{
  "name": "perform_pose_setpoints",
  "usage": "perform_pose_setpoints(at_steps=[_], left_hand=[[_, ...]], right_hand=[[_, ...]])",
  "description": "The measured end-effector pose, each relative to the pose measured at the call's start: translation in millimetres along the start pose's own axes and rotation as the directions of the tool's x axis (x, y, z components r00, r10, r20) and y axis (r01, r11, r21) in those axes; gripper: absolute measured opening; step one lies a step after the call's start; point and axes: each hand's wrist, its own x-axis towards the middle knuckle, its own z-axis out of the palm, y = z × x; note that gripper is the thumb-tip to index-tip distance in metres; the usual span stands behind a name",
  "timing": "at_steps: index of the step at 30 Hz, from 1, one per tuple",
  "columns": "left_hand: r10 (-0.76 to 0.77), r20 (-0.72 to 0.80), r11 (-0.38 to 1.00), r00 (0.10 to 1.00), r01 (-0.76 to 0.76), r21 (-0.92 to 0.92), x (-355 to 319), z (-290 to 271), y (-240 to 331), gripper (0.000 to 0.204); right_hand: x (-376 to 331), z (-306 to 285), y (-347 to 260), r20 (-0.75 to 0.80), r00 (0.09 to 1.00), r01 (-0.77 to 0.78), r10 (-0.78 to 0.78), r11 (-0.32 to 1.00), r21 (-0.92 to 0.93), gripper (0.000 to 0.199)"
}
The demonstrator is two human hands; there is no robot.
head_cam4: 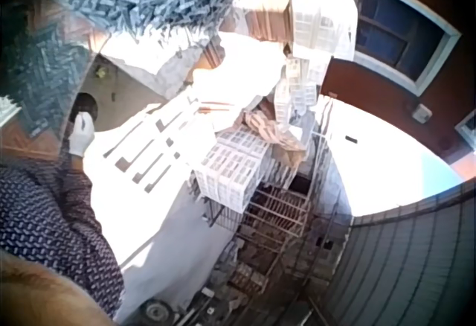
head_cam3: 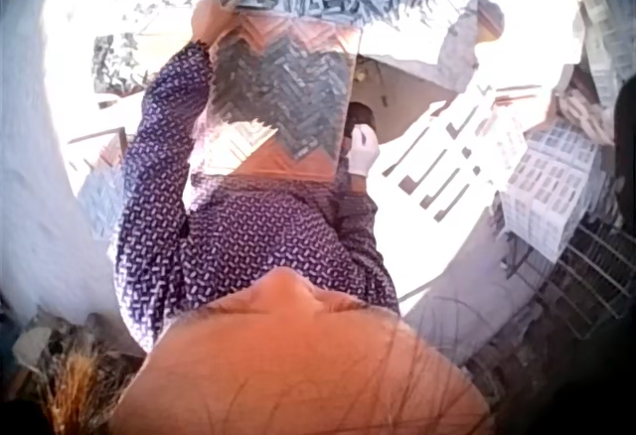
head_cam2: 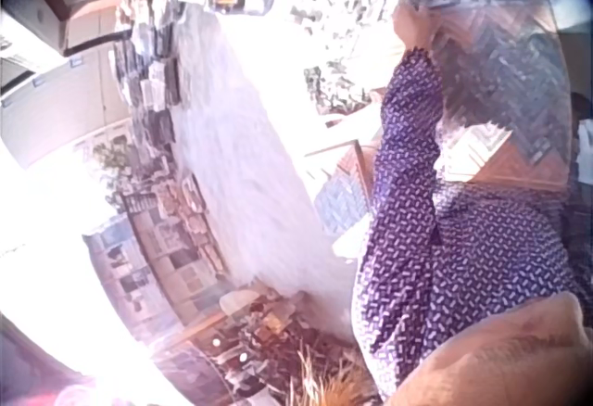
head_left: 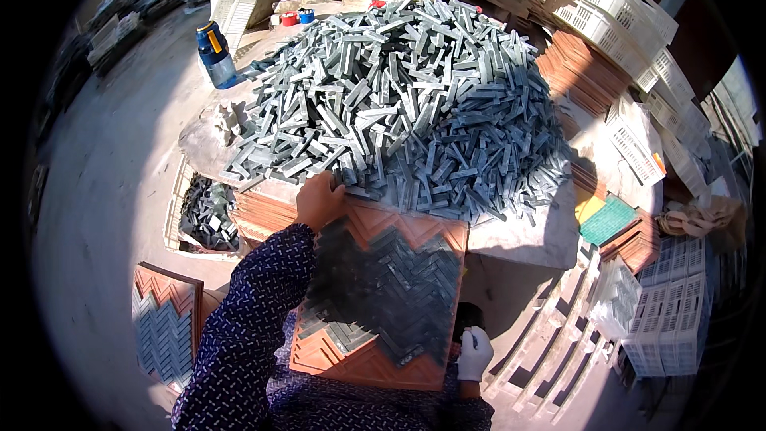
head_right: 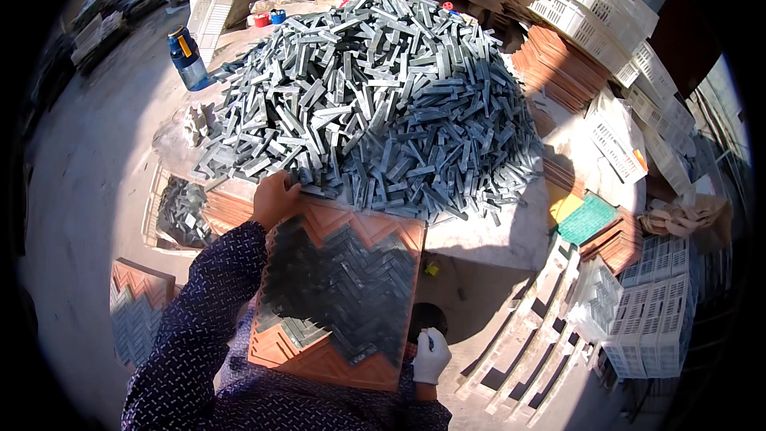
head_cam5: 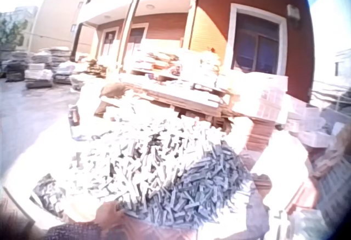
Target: The person assembles small rectangular tiles onto a square board, arranging them in a herringbone pattern. They repeatedly pick tiles from a large pile, place them on the board, and adjust their positions to maintain the pattern.
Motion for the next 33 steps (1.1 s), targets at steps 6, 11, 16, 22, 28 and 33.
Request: perform_pose_setpoints(at_steps=[6,11,16,22,28,33], left_hand=[[0.183,0.203,0.911,0.962,-0.088,-0.402,-30,-21,4,0.016],[0.186,0.392,0.935,0.901,-0.04,-0.352,-39,-35,-5,0.015],[0.322,0.376,0.915,0.869,-0.184,-0.359,-34,-26,-9,0.015],[0.246,0.376,0.915,0.893,-0.086,-0.395,-37,-31,8,0.014],[0.456,0.37,0.877,0.81,-0.338,-0.341,-15,-25,-9,0.011],[0.557,0.395,0.827,0.731,-0.441,-0.349,-8,-8,1,0.008]], right_hand=[[3,-2,-13,-0.018,1.0,0.022,-0.023,0.999,-0.034,0.013],[3,-1,-10,0.003,1.0,0.003,-0.003,1.0,-0.013,0.013],[4,0,-4,-0.03,0.994,0.105,-0.106,0.994,-0.03,0.012],[4,-2,-5,-0.007,1.0,0.004,-0.004,1.0,0.004,0.013],[4,-1,-3,-0.019,0.999,-0.033,0.033,0.999,0.004,0.013],[4,-3,-4,0.019,0.998,-0.058,0.058,0.998,0.02,0.014]])
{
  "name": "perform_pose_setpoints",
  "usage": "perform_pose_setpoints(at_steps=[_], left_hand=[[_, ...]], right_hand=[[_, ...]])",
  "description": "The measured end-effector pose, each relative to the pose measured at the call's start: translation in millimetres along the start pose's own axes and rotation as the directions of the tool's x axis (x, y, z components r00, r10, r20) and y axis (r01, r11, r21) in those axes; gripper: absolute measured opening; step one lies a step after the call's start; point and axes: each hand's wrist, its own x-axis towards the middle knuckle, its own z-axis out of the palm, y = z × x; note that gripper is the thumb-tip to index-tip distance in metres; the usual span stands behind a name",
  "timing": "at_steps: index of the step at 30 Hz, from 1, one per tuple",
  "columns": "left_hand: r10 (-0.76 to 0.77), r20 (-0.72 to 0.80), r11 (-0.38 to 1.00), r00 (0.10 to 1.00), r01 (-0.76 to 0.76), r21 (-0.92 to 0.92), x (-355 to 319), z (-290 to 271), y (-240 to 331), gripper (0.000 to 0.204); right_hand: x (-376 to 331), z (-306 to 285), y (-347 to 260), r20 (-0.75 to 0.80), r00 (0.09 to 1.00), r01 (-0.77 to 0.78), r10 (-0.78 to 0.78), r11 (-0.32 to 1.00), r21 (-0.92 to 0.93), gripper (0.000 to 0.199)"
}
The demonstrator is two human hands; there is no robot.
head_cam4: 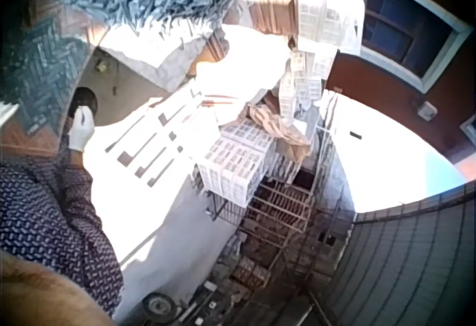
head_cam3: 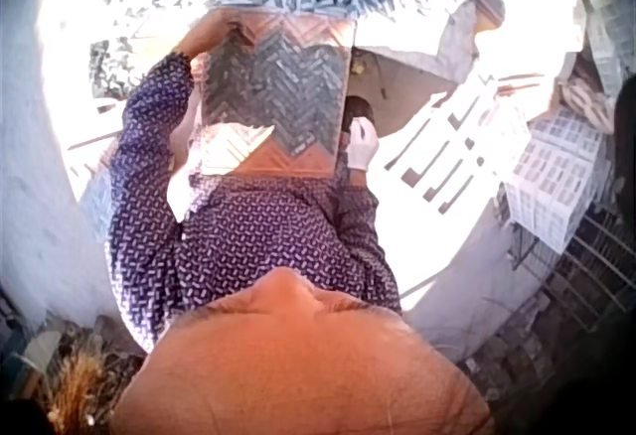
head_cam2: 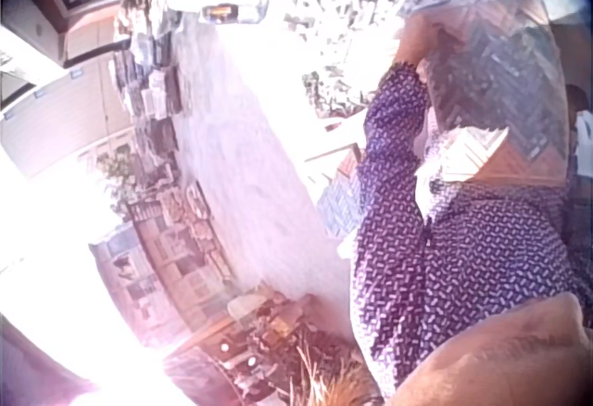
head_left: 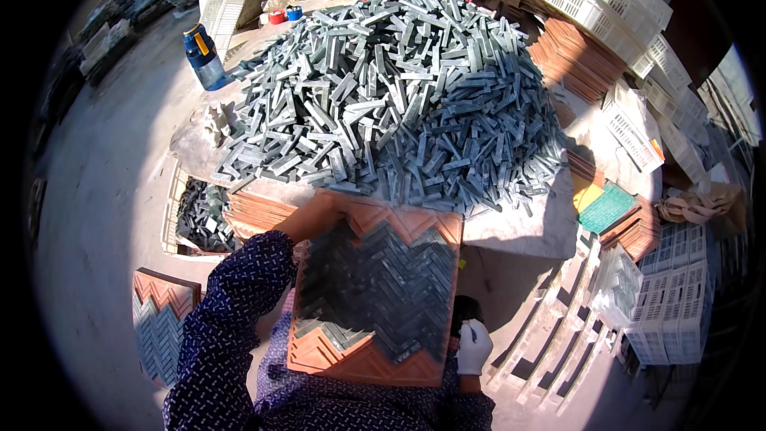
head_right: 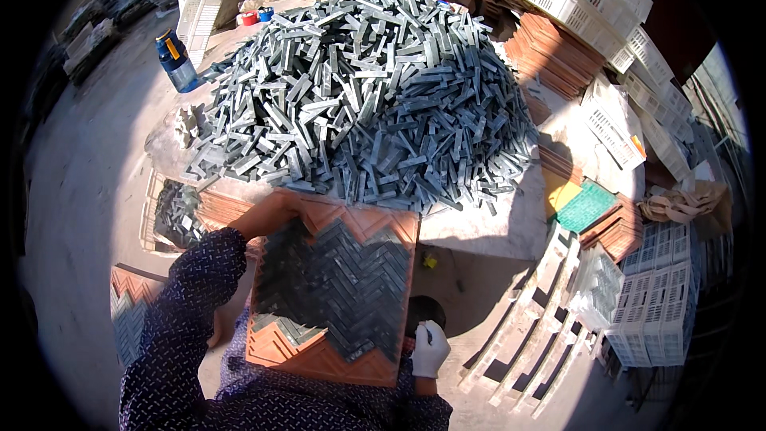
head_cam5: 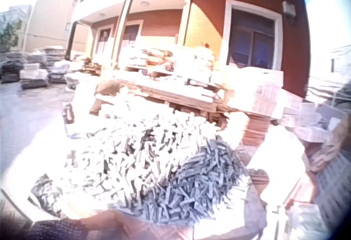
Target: The person assembles small rectangular tiles onto a square board, arranging them in a herringbone pattern. They repeatedly pick tiles from a large pile, place them on the board, and adjust their positions to maintain the pattern.
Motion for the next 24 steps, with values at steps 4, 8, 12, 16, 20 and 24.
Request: perform_pose_setpoints(at_steps=[4,8,12,16,20,24], left_hand=[[0.078,0.03,0.994,0.997,-0.08,0.078,3,13,2,0.009],[0.068,-0.083,0.969,0.994,-0.046,0.245,-3,16,24,0.011],[0.007,-0.111,0.969,0.994,0.02,0.245,-20,25,27,0.012],[-0.067,-0.151,0.932,0.986,0.116,0.344,-40,43,49,0.038],[-0.201,-0.099,0.868,0.975,0.224,0.443,-58,59,75,0.072],[-0.225,-0.047,0.864,0.973,0.222,0.453,-63,60,74,0.08]], right_hand=[[1,2,7,-0.044,0.996,0.083,-0.084,0.996,-0.021,0.013],[1,4,8,-0.064,0.986,0.154,-0.157,0.987,-0.043,0.012],[1,4,10,-0.056,0.99,0.123,-0.127,0.99,-0.069,0.012],[1,1,0,-0.013,1.0,0.028,-0.028,0.999,-0.037,0.014],[3,1,7,-0.035,0.996,0.084,-0.086,0.995,-0.049,0.013],[5,2,1,-0.017,1.0,0.008,-0.009,0.999,-0.05,0.013]])
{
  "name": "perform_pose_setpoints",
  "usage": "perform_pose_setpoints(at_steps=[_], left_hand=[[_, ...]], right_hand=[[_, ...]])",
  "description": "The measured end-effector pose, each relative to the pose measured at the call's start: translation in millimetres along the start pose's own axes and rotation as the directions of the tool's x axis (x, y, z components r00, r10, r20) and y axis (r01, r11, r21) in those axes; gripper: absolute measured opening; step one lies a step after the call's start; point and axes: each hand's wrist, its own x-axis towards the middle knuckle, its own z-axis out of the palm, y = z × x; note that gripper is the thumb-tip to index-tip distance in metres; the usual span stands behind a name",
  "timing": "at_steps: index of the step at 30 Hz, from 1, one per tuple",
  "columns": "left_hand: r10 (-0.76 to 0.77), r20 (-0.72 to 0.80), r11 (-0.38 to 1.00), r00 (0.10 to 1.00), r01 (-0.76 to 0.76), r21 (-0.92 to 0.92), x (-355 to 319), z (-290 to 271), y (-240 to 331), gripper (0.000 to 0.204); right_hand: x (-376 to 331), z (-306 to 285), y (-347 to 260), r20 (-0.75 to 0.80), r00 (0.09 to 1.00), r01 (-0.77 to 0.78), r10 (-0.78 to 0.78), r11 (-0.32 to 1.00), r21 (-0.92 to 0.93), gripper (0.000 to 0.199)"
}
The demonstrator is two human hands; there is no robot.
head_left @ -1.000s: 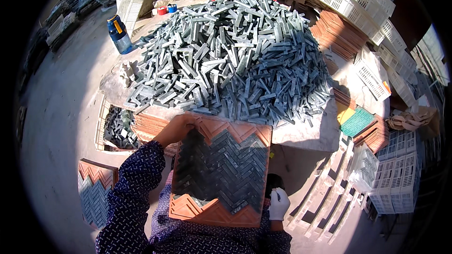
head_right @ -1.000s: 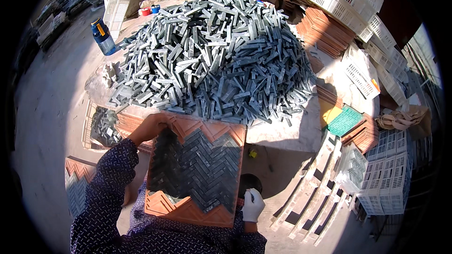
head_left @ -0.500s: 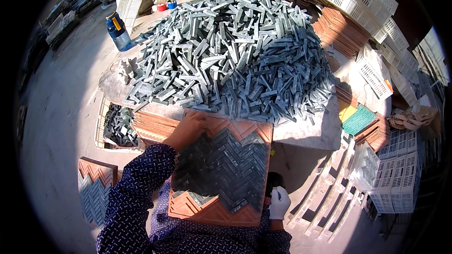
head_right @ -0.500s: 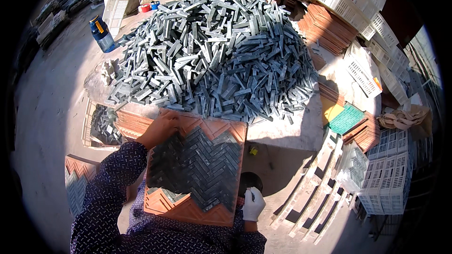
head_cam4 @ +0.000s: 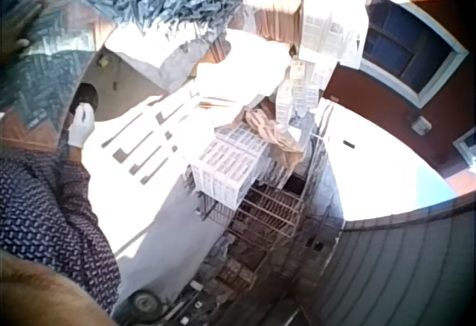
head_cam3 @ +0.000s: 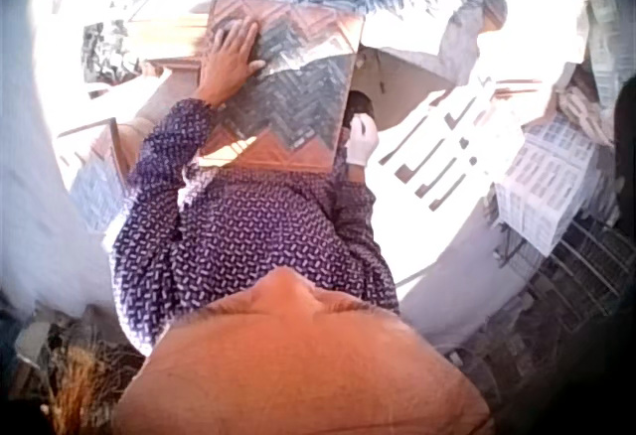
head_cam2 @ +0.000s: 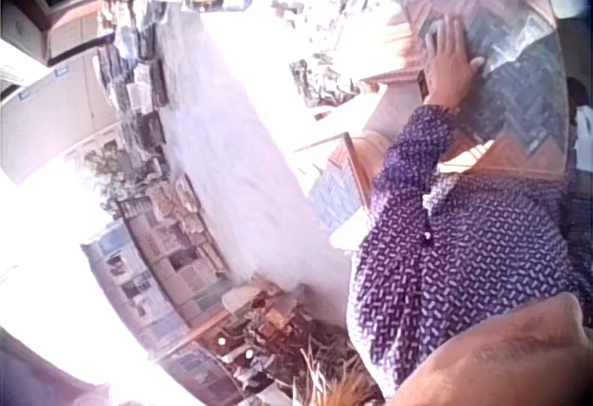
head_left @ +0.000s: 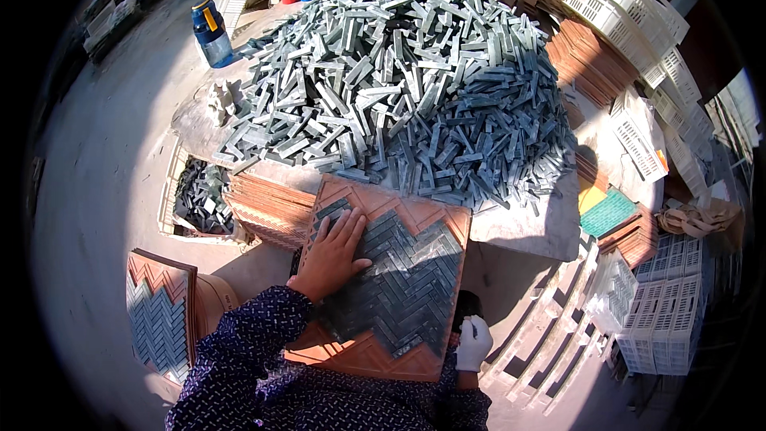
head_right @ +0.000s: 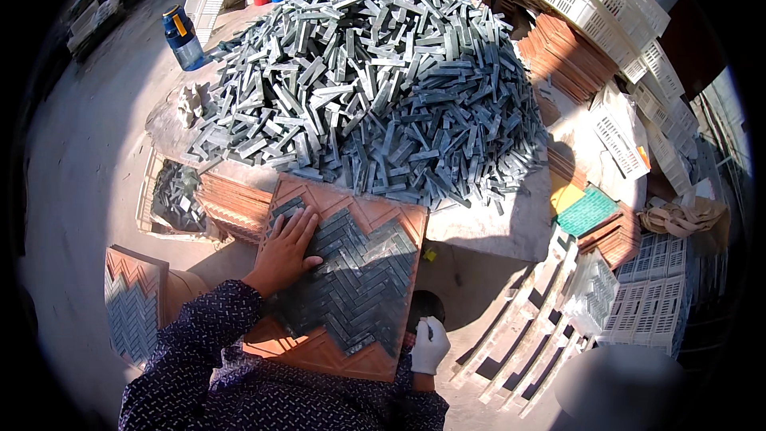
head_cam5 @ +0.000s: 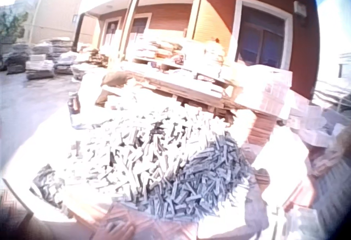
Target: The person assembles small rectangular tiles onto a square board, arranging them in a herringbone pattern. They repeatedly pick tiles from a large pile, place them on the board, and adjust their positions to maintain the pattern.
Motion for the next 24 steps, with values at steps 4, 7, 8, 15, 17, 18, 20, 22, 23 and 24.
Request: perform_pose_setpoints(at_steps=[4,7,8,15,17,18,20,22,23,24], left_hand=[[0.075,-0.061,0.997,0.995,-0.076,-0.023,-14,6,5,0.081],[0.128,-0.027,0.989,0.991,-0.13,-0.074,-35,11,14,0.079],[0.145,-0.004,0.984,0.989,-0.145,-0.1,-42,10,17,0.078],[-0.081,-0.143,0.991,0.986,0.064,-0.117,-31,-12,-7,0.078],[-0.159,-0.18,0.982,0.971,0.136,-0.133,-21,-7,-20,0.08],[-0.153,-0.171,0.982,0.973,0.131,-0.134,-17,-2,-21,0.084],[-0.155,-0.158,0.983,0.975,0.137,-0.122,-16,5,-22,0.086],[-0.145,-0.156,0.986,0.977,0.129,-0.105,-13,7,-19,0.088],[-0.137,-0.159,0.988,0.978,0.123,-0.093,-11,10,-18,0.089],[-0.135,-0.163,0.989,0.977,0.124,-0.075,-10,12,-19,0.09]], right_hand=[[-5,-1,-16,-0.02,1.0,0.021,-0.022,0.999,-0.028,0.015],[-8,-2,-17,0.007,0.999,0.048,-0.048,0.994,-0.098,0.015],[-10,-2,-18,0.003,0.998,0.071,-0.071,0.993,-0.096,0.016],[-10,-4,-20,0.013,0.989,0.149,-0.149,0.968,-0.203,0.016],[-3,1,-16,-0.002,0.986,0.165,-0.169,0.966,-0.198,0.016],[-3,1,-16,0.012,0.985,0.171,-0.173,0.963,-0.207,0.016],[-2,1,-16,0.037,0.983,0.184,-0.18,0.956,-0.227,0.016],[-3,1,-16,0.013,0.98,0.195,-0.198,0.949,-0.249,0.016],[-3,0,-15,0.001,0.978,0.202,-0.208,0.944,-0.26,0.016],[-3,2,-16,0.003,0.977,0.205,-0.212,0.944,-0.26,0.016]])
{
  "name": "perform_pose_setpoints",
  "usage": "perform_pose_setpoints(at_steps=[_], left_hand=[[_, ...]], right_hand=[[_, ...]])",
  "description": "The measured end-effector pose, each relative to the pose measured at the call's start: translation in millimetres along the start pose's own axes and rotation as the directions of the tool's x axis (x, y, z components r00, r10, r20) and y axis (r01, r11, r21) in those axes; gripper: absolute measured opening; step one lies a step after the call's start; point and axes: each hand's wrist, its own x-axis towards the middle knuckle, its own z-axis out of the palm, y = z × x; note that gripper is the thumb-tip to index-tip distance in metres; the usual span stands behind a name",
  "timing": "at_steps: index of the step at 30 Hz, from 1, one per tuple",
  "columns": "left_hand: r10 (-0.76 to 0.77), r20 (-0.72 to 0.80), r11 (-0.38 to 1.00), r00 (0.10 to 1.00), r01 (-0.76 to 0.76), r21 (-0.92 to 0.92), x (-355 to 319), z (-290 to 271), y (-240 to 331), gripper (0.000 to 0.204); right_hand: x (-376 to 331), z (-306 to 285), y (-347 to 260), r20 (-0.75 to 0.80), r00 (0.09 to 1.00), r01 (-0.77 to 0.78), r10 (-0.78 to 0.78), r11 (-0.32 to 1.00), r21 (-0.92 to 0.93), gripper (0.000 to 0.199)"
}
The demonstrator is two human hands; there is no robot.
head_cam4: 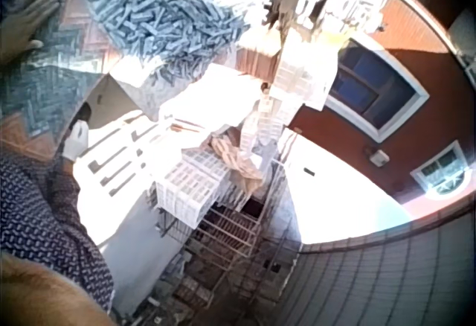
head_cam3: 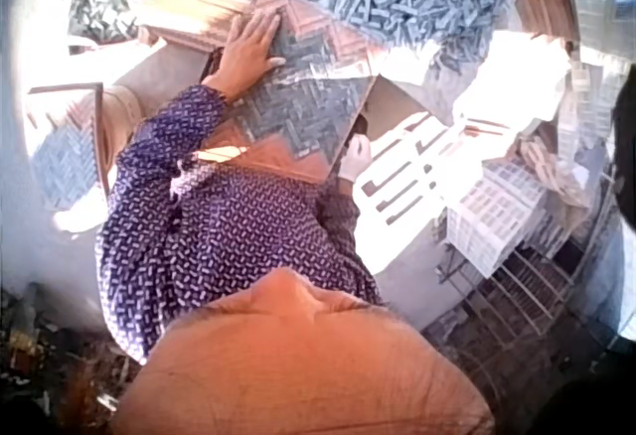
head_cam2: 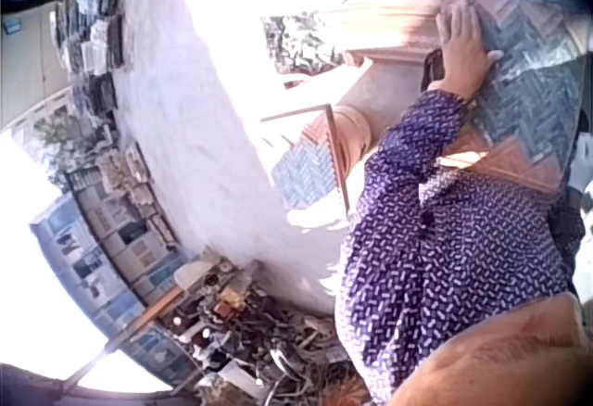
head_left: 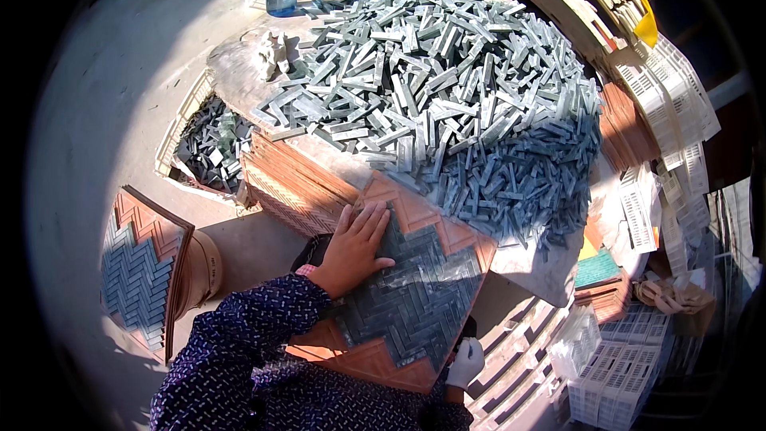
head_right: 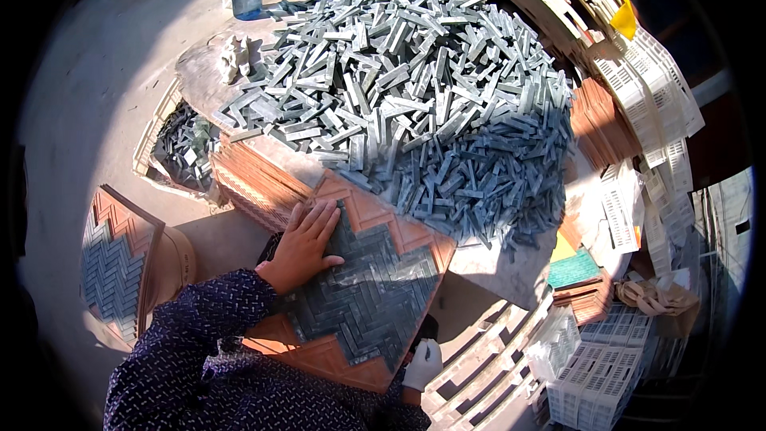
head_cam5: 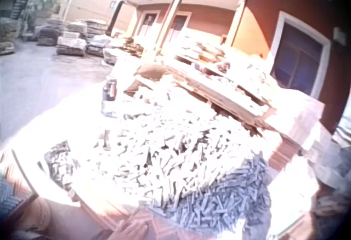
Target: The person assembles small rectangular tiles onto a square board, arranging them in a herringbone pattern. They repeatedly pick tiles from a large pile, place them on the board, and adjust their positions to maintain the pattern.
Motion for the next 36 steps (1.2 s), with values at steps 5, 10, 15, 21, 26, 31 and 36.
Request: perform_pose_setpoints(at_steps=[5,10,15,21,26,31,36], left_hand=[[0.027,-0.044,1.0,0.999,-0.027,0.006,8,1,5,0.09],[0.01,-0.022,1.0,1.0,-0.009,0.025,7,-5,11,0.089],[-0.022,-0.041,0.999,0.999,0.02,-0.049,0,-5,6,0.089],[0.081,0.022,0.997,0.996,-0.082,0.011,-3,-10,10,0.085],[0.133,0.065,0.99,0.989,-0.135,0.036,0,-4,26,0.083],[0.192,0.076,0.981,0.978,-0.189,-0.043,-1,4,24,0.086],[0.238,0.082,0.97,0.968,-0.234,-0.058,-2,2,16,0.086]], right_hand=[[1,1,-5,0.015,1.0,-0.024,0.024,1.0,0.004,0.017],[-2,-1,2,0.029,1.0,0.007,-0.008,1.0,0.018,0.017],[-1,0,4,0.036,0.999,0.003,-0.002,1.0,-0.027,0.017],[1,1,2,0.041,0.999,-0.001,0.002,1.0,-0.03,0.018],[2,1,4,0.059,0.997,-0.054,0.058,0.997,-0.06,0.018],[1,-3,-5,0.094,0.993,-0.068,0.072,0.996,-0.049,0.018],[-1,-1,-8,0.053,0.996,-0.075,0.075,0.997,-0.011,0.019]])
